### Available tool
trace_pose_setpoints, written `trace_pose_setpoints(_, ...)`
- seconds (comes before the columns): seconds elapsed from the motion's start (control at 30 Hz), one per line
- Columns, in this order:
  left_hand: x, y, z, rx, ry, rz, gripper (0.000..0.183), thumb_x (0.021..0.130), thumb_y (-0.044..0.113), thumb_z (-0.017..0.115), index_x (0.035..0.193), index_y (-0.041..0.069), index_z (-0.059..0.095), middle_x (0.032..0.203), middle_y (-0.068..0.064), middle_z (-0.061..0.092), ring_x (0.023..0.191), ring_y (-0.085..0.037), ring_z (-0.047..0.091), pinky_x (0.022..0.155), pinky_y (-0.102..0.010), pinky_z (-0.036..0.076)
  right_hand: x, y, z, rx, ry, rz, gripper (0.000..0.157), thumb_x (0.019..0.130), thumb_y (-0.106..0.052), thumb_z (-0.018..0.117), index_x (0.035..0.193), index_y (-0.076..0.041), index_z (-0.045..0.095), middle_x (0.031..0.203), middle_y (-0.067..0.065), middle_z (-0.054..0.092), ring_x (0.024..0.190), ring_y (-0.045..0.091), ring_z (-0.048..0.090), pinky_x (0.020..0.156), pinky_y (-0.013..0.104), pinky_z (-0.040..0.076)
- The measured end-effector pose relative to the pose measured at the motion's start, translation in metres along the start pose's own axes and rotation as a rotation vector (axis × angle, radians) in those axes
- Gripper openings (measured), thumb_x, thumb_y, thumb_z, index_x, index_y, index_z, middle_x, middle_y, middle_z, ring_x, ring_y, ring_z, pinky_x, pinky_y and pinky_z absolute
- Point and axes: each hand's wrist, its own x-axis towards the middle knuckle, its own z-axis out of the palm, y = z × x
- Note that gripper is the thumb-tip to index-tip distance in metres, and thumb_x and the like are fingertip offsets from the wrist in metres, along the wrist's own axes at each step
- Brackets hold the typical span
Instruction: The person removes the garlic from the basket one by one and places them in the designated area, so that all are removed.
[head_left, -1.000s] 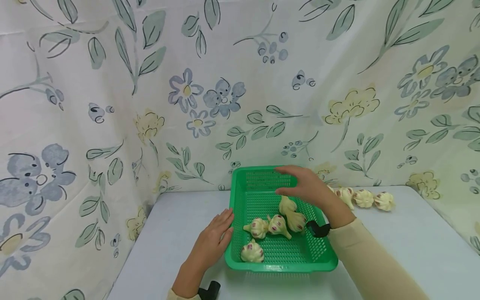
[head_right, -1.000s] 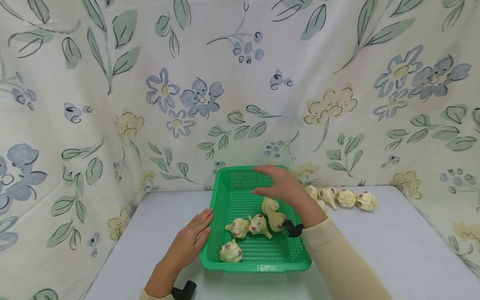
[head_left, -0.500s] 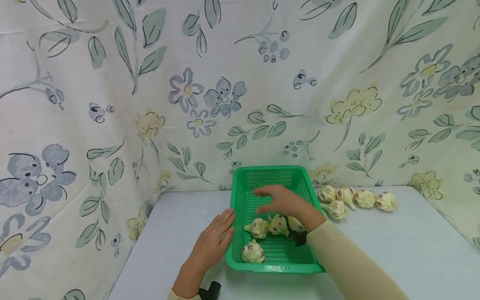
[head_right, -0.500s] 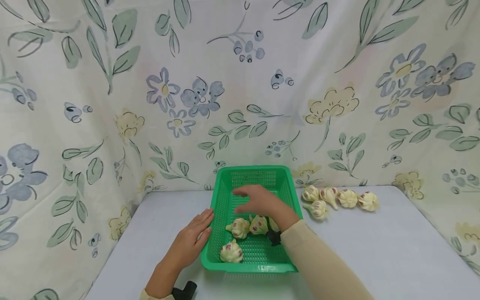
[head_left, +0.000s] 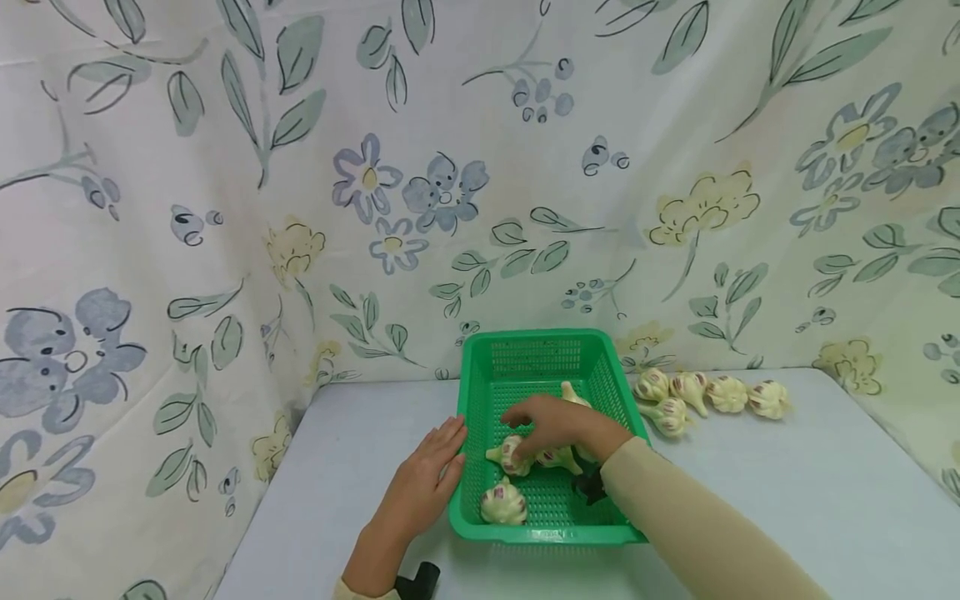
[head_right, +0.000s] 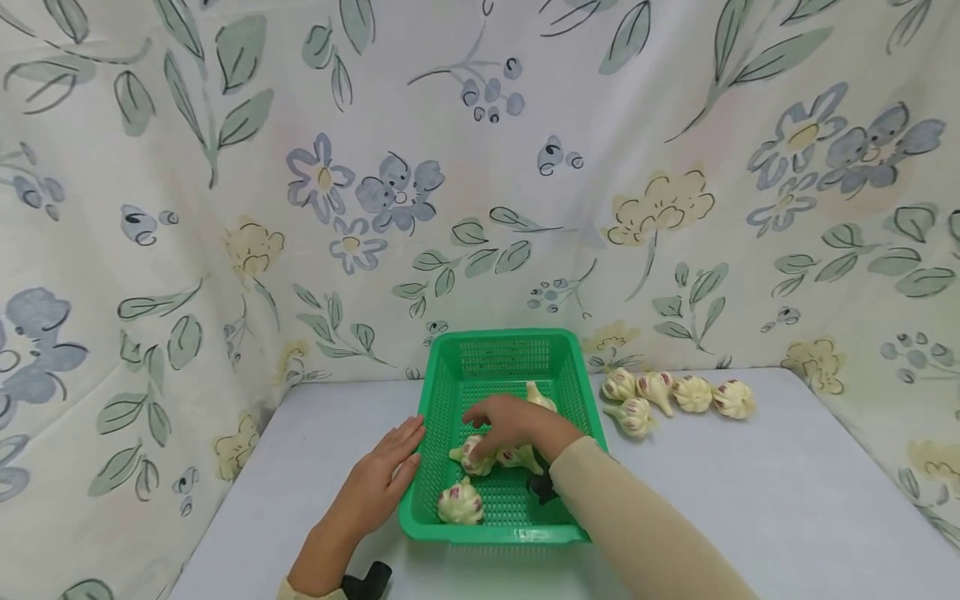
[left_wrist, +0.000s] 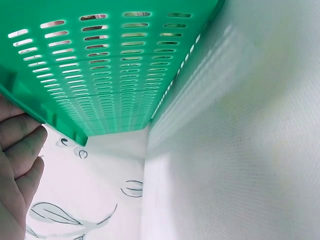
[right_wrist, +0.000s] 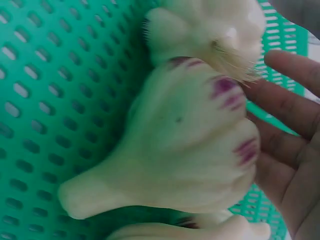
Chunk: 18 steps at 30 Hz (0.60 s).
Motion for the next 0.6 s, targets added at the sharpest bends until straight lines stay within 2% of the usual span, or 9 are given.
trace_pose_setpoints(0.27,0.0,0.0,0.0,-0.01,0.008,0.001,0.044,0.105,0.029,0.048,0.143,0.009,0.052,0.155,0.003,0.04,0.144,-0.015,0.036,0.118,-0.041,0.033,0.006,0.001,0.009,-0.047,-0.068,0.07,0.063,0.082,-0.041,0.08,0.135,-0.013,0.061,0.128,0.001,0.064,0.119,0.022,0.059,0.098,0.041,0.052)
trace_pose_setpoints(0.6,0.0,0.0,-0.001,-0.014,0.01,-0.002,0.044,0.105,0.031,0.047,0.143,0.008,0.052,0.155,0.003,0.041,0.144,-0.015,0.037,0.118,-0.041,0.033,0.007,0.0,0.013,-0.088,-0.073,0.102,0.059,0.082,-0.043,0.078,0.132,-0.015,0.063,0.117,-0.003,0.067,0.106,0.016,0.062,0.09,0.037,0.053)
